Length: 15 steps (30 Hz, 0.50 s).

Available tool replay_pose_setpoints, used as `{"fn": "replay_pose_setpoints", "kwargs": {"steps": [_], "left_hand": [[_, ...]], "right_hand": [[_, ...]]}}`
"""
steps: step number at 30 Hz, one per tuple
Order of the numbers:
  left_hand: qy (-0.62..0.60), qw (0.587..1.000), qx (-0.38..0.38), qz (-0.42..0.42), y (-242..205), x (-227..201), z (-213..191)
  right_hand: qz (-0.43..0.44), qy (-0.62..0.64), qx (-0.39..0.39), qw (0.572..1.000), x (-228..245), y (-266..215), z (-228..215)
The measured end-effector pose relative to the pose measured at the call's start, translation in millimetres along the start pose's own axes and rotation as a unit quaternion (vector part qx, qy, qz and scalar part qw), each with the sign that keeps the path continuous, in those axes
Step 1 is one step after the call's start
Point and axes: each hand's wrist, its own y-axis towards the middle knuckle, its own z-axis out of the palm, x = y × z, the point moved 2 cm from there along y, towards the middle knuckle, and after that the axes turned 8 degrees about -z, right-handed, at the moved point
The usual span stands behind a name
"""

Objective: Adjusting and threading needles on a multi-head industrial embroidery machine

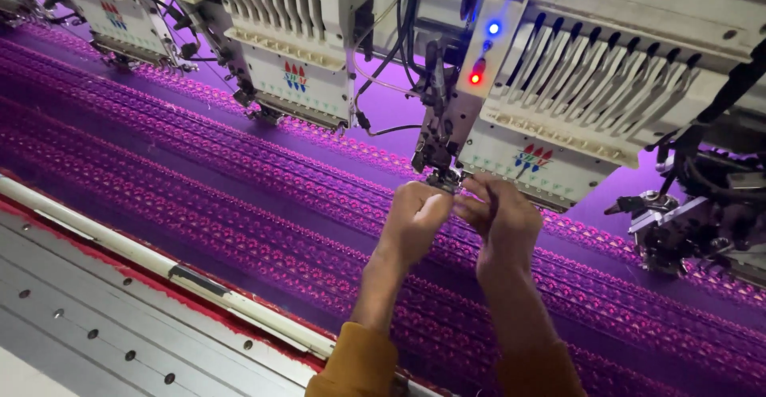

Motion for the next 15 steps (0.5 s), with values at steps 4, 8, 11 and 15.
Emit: {"fn": "replay_pose_setpoints", "kwargs": {"steps": [4, 8, 11, 15], "left_hand": [[0.055, 0.998, 0.002, -0.027, 0.4, -0.5, -4.4], [0.108, 0.993, 0.002, -0.047, 3.9, 16.2, -3.5], [0.126, 0.989, 0.018, -0.074, 4.3, 37.1, 2.7], [0.127, 0.982, 0.065, -0.126, 1.9, 14.4, 9.3]], "right_hand": [[0.102, 0.124, 0.045, 0.986, 8.3, 6.0, 5.2], [0.068, 0.161, 0.118, 0.977, 8.7, 8.9, 6.8], [0.030, 0.114, 0.114, 0.986, 0.8, 14.3, 7.4], [-0.017, -0.007, 0.052, 0.998, -45.1, 45.9, -4.3]]}}
